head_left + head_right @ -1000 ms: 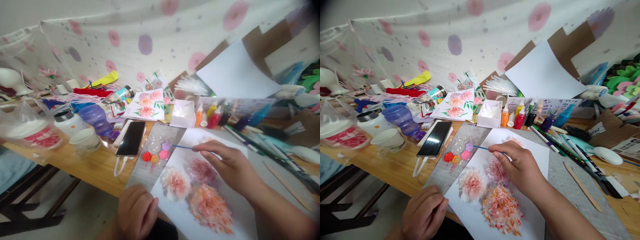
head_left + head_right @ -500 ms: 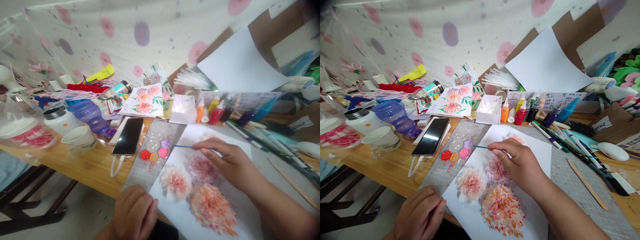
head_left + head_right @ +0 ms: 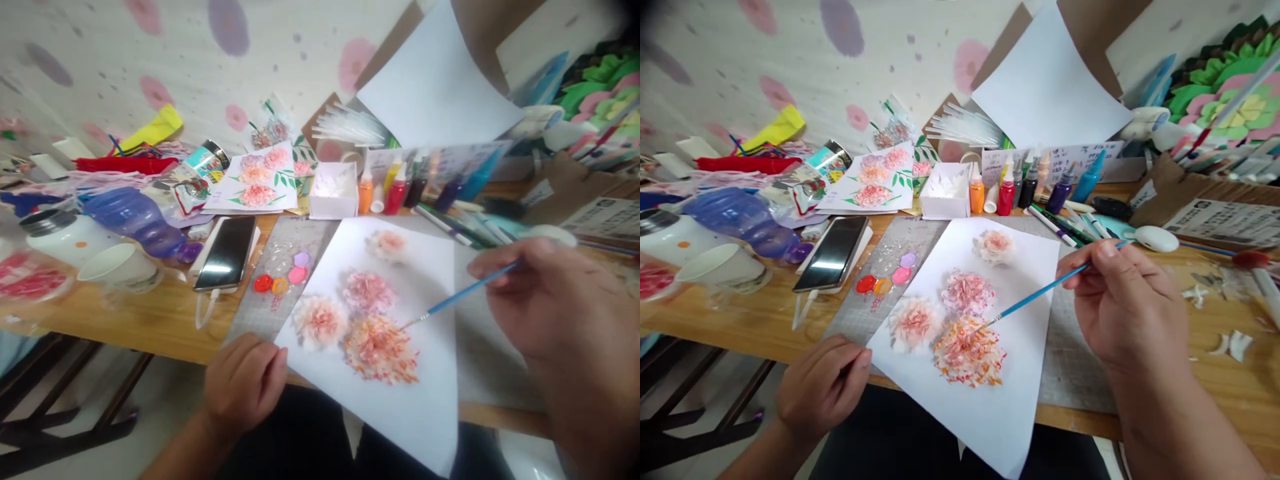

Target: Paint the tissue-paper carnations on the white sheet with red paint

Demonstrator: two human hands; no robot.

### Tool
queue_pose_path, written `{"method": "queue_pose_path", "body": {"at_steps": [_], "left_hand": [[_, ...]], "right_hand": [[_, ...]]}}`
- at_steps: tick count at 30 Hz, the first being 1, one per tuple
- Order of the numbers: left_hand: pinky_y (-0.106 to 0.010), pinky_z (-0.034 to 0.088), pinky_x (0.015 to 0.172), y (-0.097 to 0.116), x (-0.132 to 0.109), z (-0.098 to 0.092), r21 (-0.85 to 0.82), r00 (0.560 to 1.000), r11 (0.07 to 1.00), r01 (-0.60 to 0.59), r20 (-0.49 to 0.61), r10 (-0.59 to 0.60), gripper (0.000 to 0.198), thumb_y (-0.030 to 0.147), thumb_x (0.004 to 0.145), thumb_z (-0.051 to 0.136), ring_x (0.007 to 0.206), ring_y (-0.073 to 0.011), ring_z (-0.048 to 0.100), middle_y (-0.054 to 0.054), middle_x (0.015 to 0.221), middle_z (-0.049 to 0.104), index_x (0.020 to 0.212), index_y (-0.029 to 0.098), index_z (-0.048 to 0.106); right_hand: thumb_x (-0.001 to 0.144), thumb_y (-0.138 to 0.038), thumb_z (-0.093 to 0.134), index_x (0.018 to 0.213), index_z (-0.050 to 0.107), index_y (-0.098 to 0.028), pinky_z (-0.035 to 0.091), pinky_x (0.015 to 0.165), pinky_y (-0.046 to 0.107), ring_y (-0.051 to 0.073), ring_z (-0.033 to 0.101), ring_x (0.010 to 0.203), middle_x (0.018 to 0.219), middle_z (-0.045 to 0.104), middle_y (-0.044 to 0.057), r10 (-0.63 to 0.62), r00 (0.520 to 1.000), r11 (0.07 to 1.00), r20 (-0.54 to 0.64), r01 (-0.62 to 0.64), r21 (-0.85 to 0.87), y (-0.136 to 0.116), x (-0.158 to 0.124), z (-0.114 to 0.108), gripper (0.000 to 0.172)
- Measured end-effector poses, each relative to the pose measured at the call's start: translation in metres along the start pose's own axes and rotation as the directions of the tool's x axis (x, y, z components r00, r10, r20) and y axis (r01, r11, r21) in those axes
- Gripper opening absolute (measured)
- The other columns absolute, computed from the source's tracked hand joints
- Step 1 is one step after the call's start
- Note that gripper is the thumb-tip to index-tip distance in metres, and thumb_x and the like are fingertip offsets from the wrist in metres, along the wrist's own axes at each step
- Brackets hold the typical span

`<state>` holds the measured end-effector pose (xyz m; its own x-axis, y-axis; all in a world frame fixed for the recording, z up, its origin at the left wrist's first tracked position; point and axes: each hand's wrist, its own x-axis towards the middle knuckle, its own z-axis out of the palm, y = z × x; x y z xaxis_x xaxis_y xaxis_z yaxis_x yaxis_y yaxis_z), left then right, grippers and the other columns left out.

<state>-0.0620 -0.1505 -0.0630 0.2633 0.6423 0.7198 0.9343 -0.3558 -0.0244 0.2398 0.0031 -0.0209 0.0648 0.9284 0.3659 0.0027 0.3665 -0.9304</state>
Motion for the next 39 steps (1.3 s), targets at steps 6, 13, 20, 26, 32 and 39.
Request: {"method": "queue_pose_path", "body": {"at_steps": [6,13,20,26,32,39], "left_hand": [[-0.024,0.041,0.048,-0.001,0.001,0.003,0.058,1.000,0.998,-0.020,-0.016,0.021,0.015,0.005,0.078,0.063,0.049,-0.0118,0.054,-0.001,0.056,0.058,0.075,0.016,0.055],[-0.022,0.038,0.048,-0.001,-0.001,0.006,0.057,0.999,0.998,0.002,-0.052,0.001,0.016,0.005,0.077,0.064,0.049,-0.0102,0.051,0.001,0.055,0.055,0.073,0.017,0.055],[-0.021,0.038,0.046,0.000,0.003,0.004,0.062,1.000,0.998,0.008,-0.010,-0.008,0.016,0.007,0.080,0.061,0.047,-0.0097,0.050,0.002,0.053,0.055,0.071,0.017,0.054],[-0.022,0.040,0.048,0.000,0.000,0.006,0.053,0.999,0.999,0.000,-0.041,0.002,0.015,0.007,0.078,0.063,0.049,-0.0100,0.052,0.003,0.055,0.056,0.073,0.018,0.054],[-0.022,0.040,0.048,0.000,0.000,0.005,0.056,1.000,0.998,0.003,-0.027,-0.002,0.014,0.007,0.079,0.063,0.050,-0.0101,0.052,0.002,0.056,0.056,0.075,0.018,0.054],[-0.023,0.040,0.050,-0.001,0.000,0.004,0.029,1.000,0.999,-0.018,-0.018,0.018,0.016,0.005,0.077,0.065,0.051,-0.0103,0.051,0.000,0.057,0.055,0.076,0.016,0.054]], "right_hand": [[0.079,-0.037,0.066,0.064,0.067,-0.021,0.046,0.050,0.026,0.011,0.054,0.053,0.064,0.063,0.002,0.134,0.991,0.985,0.030,-0.136,0.110,0.008,-0.005,0.000,0.022],[0.078,-0.039,0.071,0.064,0.068,-0.020,0.048,0.056,0.026,0.010,0.056,0.057,0.065,0.063,0.001,0.150,0.982,0.981,0.113,-0.162,0.104,0.010,-0.007,0.000,0.023],[0.076,-0.042,0.072,0.065,0.069,-0.020,0.048,0.056,0.026,0.010,0.055,0.055,0.064,0.063,0.001,0.150,0.982,0.983,0.113,-0.161,0.088,0.009,-0.007,0.002,0.025],[0.079,-0.038,0.072,0.066,0.070,-0.019,0.047,0.059,0.024,0.010,0.058,0.059,0.064,0.064,0.001,0.154,0.978,0.984,0.142,-0.165,0.066,0.010,-0.008,0.004,0.023],[0.079,-0.038,0.071,0.065,0.070,-0.019,0.045,0.059,0.023,0.009,0.057,0.059,0.064,0.064,0.001,0.145,0.977,0.984,0.155,-0.158,0.076,0.009,-0.009,0.005,0.024],[0.080,-0.038,0.070,0.067,0.070,-0.019,0.046,0.059,0.024,0.010,0.057,0.058,0.063,0.065,0.001,0.152,0.977,0.984,0.151,-0.165,0.072,0.010,-0.009,0.009,0.022]]}}
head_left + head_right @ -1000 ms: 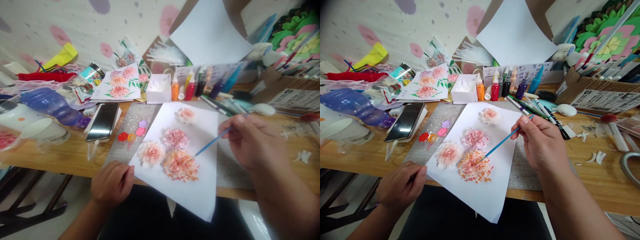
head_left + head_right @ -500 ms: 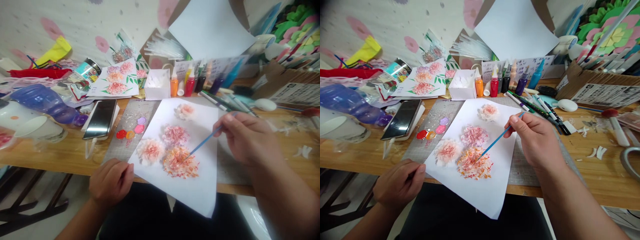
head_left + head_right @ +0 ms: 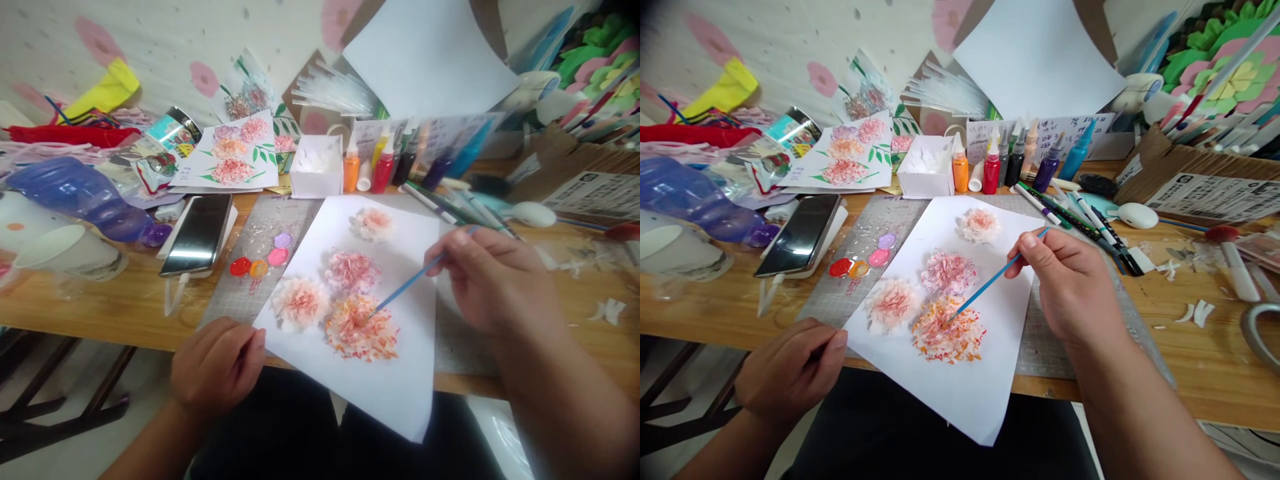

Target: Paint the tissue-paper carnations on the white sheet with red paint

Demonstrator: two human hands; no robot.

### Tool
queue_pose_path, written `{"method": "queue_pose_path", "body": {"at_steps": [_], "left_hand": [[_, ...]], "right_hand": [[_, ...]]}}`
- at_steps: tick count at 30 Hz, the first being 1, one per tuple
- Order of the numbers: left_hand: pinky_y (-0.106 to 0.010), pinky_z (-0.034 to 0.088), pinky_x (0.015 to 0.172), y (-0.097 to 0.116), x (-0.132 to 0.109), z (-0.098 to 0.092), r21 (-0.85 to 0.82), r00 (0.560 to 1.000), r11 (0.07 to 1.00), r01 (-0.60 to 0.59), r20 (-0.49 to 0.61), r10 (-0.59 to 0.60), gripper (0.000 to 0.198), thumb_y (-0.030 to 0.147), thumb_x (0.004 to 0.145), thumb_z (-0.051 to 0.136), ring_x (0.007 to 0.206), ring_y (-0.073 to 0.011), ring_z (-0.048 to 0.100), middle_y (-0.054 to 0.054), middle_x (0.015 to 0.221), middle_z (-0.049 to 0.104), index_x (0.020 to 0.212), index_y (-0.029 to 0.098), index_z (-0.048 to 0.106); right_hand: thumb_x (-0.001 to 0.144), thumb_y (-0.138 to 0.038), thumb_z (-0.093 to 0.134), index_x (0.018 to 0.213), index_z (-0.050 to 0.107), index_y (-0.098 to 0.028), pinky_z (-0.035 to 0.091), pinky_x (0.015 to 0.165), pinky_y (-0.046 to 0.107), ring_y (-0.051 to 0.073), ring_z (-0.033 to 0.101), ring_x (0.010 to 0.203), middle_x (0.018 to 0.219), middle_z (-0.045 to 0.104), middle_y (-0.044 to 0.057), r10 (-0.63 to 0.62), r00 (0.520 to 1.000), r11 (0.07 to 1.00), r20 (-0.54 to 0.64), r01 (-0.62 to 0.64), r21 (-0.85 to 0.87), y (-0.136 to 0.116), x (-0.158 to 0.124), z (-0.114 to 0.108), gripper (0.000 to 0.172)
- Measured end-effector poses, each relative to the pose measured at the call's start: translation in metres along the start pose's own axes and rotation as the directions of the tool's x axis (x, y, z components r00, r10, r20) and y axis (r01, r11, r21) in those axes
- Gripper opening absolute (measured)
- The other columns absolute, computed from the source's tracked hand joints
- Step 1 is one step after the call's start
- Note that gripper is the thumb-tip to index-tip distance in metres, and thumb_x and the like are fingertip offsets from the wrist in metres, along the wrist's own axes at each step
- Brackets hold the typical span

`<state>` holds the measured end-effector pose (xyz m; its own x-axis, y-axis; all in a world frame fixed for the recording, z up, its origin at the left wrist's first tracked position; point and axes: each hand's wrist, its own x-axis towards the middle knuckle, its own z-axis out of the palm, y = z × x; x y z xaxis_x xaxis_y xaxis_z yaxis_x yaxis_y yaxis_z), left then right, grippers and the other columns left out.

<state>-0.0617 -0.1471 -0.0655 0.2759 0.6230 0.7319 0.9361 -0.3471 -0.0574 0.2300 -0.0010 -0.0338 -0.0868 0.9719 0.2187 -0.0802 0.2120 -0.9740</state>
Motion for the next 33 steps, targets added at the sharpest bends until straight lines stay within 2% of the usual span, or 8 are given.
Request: {"method": "queue_pose_path", "body": {"at_steps": [5,10,12,14,17,23,28,33], "left_hand": [[-0.023,0.040,0.051,0.000,0.000,-0.001,0.004,1.000,1.000,-0.006,-0.008,0.006,0.015,0.004,0.078,0.064,0.052,-0.0107,0.052,0.000,0.057,0.056,0.077,0.016,0.054],[-0.024,0.040,0.050,0.001,0.002,-0.003,-0.013,0.999,1.000,-0.001,0.037,0.001,0.013,0.005,0.080,0.062,0.052,-0.0115,0.051,-0.001,0.057,0.056,0.076,0.015,0.055],[-0.025,0.040,0.050,0.003,0.004,-0.004,-0.045,0.999,0.999,0.008,0.046,-0.006,0.013,0.005,0.081,0.061,0.051,-0.0117,0.051,-0.001,0.056,0.056,0.075,0.015,0.055],[-0.026,0.040,0.051,0.004,0.004,-0.004,-0.078,0.999,0.996,0.030,0.035,-0.027,0.013,0.004,0.082,0.059,0.051,-0.0122,0.051,-0.001,0.056,0.056,0.075,0.015,0.055],[-0.027,0.040,0.052,0.005,0.002,-0.004,-0.110,0.996,0.990,0.083,-0.004,-0.084,0.015,0.003,0.081,0.060,0.053,-0.0135,0.052,-0.002,0.057,0.057,0.075,0.016,0.055],[-0.028,0.038,0.051,0.007,-0.004,-0.004,-0.189,0.991,0.974,0.127,-0.007,-0.130,0.014,0.003,0.080,0.058,0.052,-0.0137,0.048,-0.001,0.055,0.055,0.076,0.017,0.057],[-0.028,0.037,0.051,0.008,-0.006,-0.001,-0.198,0.990,0.971,0.130,-0.032,-0.139,0.014,0.005,0.082,0.055,0.050,-0.0137,0.046,-0.001,0.054,0.054,0.074,0.018,0.057],[-0.027,0.037,0.051,0.006,-0.007,-0.002,-0.184,0.990,0.973,0.136,-0.004,-0.139,0.014,0.005,0.081,0.055,0.050,-0.0133,0.047,0.000,0.054,0.054,0.075,0.018,0.057]], "right_hand": [[0.079,-0.039,0.071,0.067,0.071,-0.020,0.046,0.061,0.023,0.009,0.058,0.060,0.065,0.066,0.000,0.016,1.000,1.000,0.002,-0.016,-0.010,0.004,0.000,0.000,0.022],[0.077,-0.040,0.073,0.067,0.071,-0.020,0.046,0.058,0.023,0.009,0.059,0.059,0.064,0.066,0.001,0.018,0.999,1.000,-0.036,-0.018,0.012,0.000,0.002,-0.001,0.023],[0.079,-0.041,0.071,0.067,0.069,-0.021,0.046,0.055,0.022,0.008,0.058,0.057,0.064,0.066,0.000,-0.011,0.997,0.999,-0.075,0.014,0.042,-0.005,0.008,0.004,0.023],[0.080,-0.042,0.068,0.070,0.068,-0.023,0.050,0.060,0.022,0.009,0.061,0.060,0.069,0.067,-0.001,-0.054,0.994,0.997,-0.099,0.060,0.052,-0.010,0.018,0.017,0.022],[0.079,-0.043,0.070,0.079,0.070,-0.024,0.055,0.071,0.027,0.012,0.067,0.072,0.078,0.072,-0.001,-0.091,0.995,0.996,-0.035,0.090,-0.018,-0.012,0.035,0.043,0.018],[0.079,-0.041,0.070,0.079,0.074,-0.024,0.055,0.064,0.029,0.016,0.069,0.071,0.078,0.075,0.003,-0.110,0.982,0.962,0.152,0.144,-0.232,-0.006,0.048,0.081,0.018],[0.077,-0.039,0.070,0.080,0.077,-0.027,0.055,0.070,0.029,0.017,0.070,0.075,0.082,0.076,0.002,-0.113,0.963,0.923,0.246,0.193,-0.332,0.000,0.045,0.089,0.014],[0.078,-0.041,0.069,0.079,0.076,-0.028,0.055,0.064,0.026,0.016,0.070,0.072,0.081,0.076,0.001,-0.154,0.970,0.918,0.190,0.212,-0.335,-0.003,0.047,0.080,0.015]]}}
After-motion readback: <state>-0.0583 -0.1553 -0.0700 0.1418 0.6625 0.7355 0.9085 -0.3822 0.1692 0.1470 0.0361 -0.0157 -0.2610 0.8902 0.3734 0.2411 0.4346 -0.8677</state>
